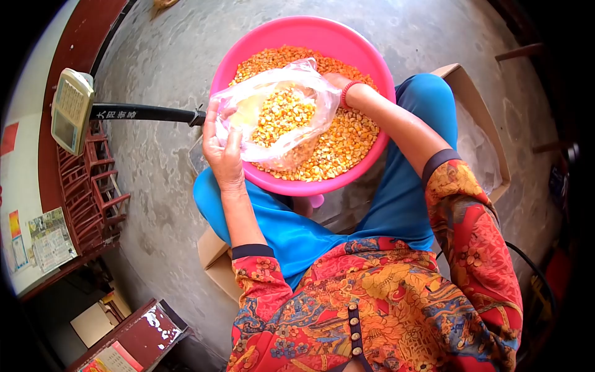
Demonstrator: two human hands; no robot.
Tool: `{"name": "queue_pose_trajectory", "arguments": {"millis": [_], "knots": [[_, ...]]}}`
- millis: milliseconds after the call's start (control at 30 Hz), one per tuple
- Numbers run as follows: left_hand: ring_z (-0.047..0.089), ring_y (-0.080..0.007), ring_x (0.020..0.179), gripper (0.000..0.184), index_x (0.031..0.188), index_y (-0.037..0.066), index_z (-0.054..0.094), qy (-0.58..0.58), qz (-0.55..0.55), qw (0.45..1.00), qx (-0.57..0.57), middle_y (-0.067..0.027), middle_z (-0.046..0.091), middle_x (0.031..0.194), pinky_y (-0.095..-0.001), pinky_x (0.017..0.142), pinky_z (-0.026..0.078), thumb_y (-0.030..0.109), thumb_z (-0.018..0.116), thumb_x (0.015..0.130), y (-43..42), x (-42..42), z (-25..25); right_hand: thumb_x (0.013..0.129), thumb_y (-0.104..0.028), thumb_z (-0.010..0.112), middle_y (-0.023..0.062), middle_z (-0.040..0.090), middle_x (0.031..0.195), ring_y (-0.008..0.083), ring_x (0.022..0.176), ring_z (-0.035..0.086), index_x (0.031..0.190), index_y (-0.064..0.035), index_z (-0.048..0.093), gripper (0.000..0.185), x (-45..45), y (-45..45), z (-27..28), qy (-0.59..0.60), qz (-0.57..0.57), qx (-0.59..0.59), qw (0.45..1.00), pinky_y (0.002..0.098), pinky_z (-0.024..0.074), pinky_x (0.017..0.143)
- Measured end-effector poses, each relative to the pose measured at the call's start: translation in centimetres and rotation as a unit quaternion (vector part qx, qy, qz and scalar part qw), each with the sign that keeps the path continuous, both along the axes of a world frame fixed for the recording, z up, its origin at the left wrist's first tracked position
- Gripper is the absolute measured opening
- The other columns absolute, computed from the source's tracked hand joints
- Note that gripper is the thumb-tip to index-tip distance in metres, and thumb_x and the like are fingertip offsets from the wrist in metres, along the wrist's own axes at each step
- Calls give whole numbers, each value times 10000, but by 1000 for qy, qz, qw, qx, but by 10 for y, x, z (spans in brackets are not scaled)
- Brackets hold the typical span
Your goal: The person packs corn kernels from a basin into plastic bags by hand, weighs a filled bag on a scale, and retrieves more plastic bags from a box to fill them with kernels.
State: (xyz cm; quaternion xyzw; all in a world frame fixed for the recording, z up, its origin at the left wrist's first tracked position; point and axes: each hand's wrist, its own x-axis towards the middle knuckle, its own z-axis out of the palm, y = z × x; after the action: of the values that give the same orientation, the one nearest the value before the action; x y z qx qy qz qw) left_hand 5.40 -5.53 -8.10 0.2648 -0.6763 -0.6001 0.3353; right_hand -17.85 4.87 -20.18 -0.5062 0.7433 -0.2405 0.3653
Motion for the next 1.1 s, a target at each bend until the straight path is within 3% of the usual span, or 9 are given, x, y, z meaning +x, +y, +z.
{"name": "queue_pose_trajectory", "arguments": {"millis": [100,200,300,433,533,700,800,833,1100], "knots": [[528,-120,954,587,1296,3,417,-4,-6,1000,-7,-109,549,1093,-215,805,429,-85,475,719,-1,0,-1,811,-342,587,147,654,952,264,871,623,993,-100,661,312,-8,-7,-16,-144,-52,-33,988,338,470,785],[528,-122,960,589,1299,4,413,-7,-15,1000,-12,-112,549,1097,-218,805,430,-77,487,721,-1,-1,-1,863,-231,558,58,646,880,132,729,609,1027,-89,646,234,-13,-16,-1,-358,-234,10,904,329,507,623],[527,-112,943,600,1304,13,411,-10,-24,1000,-15,-103,548,1093,-208,773,435,-85,491,718,-2,-1,-2,892,-209,526,36,623,926,110,761,588,961,-61,620,189,-23,-18,40,-368,-249,-95,891,281,515,673],[525,-103,923,612,1317,15,391,-22,-42,999,-19,-95,544,1093,-196,738,442,-85,498,723,3,-5,-1,882,-269,550,-7,567,773,30,515,450,926,-87,599,194,-14,-17,112,-493,-279,-199,800,139,355,405],[527,-96,900,619,1325,9,373,-23,-53,998,-10,-96,541,1099,-190,723,447,-75,513,729,3,-7,-5,884,-275,549,-16,545,750,19,486,405,918,-78,586,203,-12,-20,138,-557,-170,-257,771,132,327,403],[530,-85,854,618,1325,2,370,-16,-65,998,4,-101,538,1104,-176,694,447,-74,513,729,2,-6,-4,874,-293,560,-20,528,686,21,511,450,907,-76,599,223,43,-20,170,-393,-118,-275,870,161,352,420],[531,-91,868,618,1325,-2,369,-27,-56,998,13,-105,532,1119,-184,716,446,-73,509,727,2,-5,-4,829,-253,583,27,622,760,150,588,586,880,-93,649,181,56,-22,154,2,15,-306,952,276,464,505],[533,-102,898,619,1325,-4,368,-39,-46,998,21,-105,528,1127,-198,749,447,-72,508,726,2,-5,-4,807,-227,589,47,638,785,196,622,615,848,-98,661,153,55,-18,153,106,64,-219,968,313,487,543],[493,-171,1083,609,1302,19,419,-36,-56,998,-5,-113,533,1151,-278,924,394,-78,533,712,0,-2,-6,723,-154,592,71,624,767,243,740,620,798,-113,648,102,38,-8,146,116,10,-413,904,352,493,653]]}}
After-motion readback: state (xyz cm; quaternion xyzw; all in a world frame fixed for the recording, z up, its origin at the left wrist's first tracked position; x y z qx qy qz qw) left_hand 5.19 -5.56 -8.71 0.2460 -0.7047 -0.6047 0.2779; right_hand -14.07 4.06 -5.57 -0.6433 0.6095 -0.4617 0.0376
